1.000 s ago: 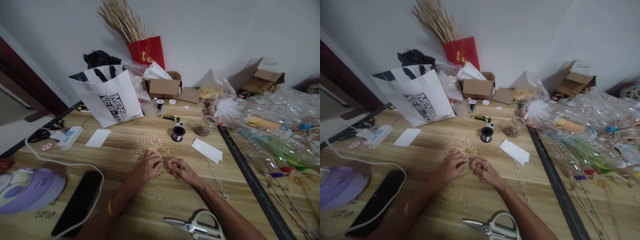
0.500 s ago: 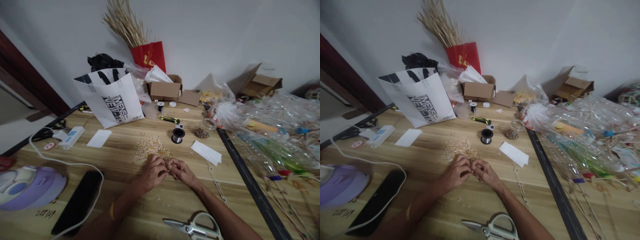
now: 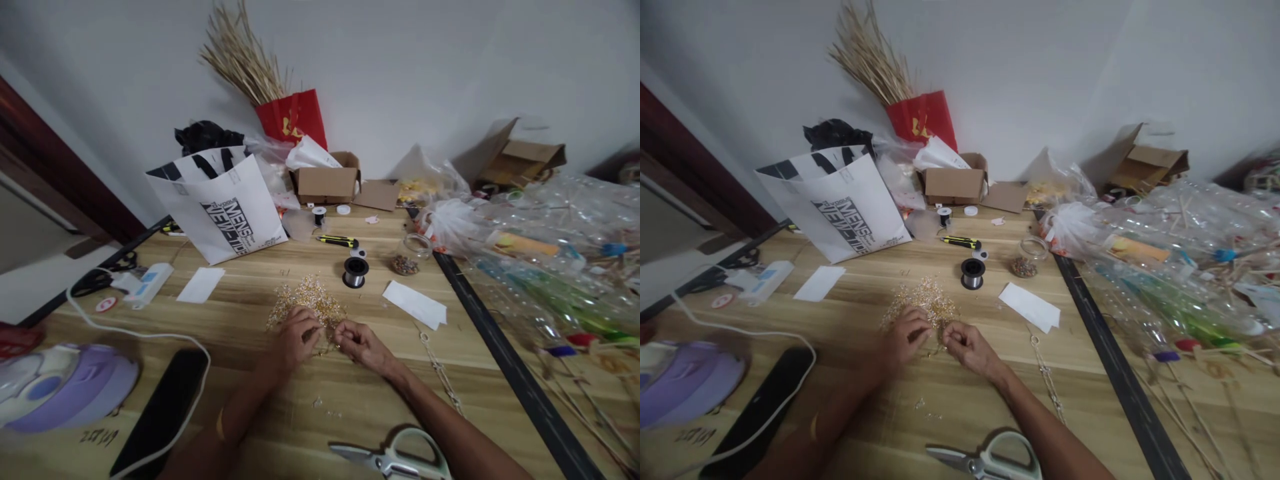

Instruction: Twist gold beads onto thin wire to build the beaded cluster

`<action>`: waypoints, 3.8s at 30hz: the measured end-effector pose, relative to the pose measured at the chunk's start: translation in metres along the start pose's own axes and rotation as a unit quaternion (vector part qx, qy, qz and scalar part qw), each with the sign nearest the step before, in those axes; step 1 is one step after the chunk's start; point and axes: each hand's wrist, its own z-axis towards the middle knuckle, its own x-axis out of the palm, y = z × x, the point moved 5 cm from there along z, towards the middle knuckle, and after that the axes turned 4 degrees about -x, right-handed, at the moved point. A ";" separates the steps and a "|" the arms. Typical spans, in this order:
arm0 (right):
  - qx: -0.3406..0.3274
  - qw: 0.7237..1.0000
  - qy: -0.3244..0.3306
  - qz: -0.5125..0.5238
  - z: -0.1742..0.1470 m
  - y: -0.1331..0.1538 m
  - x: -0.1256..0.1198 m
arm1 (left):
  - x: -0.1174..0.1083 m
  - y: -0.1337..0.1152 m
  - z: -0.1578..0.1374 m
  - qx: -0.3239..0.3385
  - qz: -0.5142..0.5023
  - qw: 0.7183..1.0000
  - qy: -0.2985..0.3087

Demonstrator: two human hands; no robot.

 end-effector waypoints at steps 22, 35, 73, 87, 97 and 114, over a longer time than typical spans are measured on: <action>0.020 1.000 -0.004 -0.005 0.000 0.000 -0.001 | -0.023 0.035 0.000 -0.178 0.033 0.979 -0.094; 0.022 1.000 -0.002 0.002 -0.001 0.000 -0.001 | -0.014 0.031 0.000 -0.127 0.024 0.989 -0.078; 0.036 0.999 -0.012 -0.004 0.001 0.001 -0.002 | -0.001 -0.002 0.001 0.062 0.190 0.966 0.163; 0.033 0.999 -0.012 -0.007 0.000 0.003 -0.003 | -0.002 -0.002 -0.001 0.047 0.186 0.974 0.119; 0.038 0.999 -0.014 0.004 0.000 0.001 -0.005 | 0.000 0.010 -0.003 0.035 0.122 0.990 0.062; 0.044 0.999 -0.012 0.022 0.001 -0.001 -0.005 | -0.003 -0.001 -0.003 0.019 0.179 0.974 0.135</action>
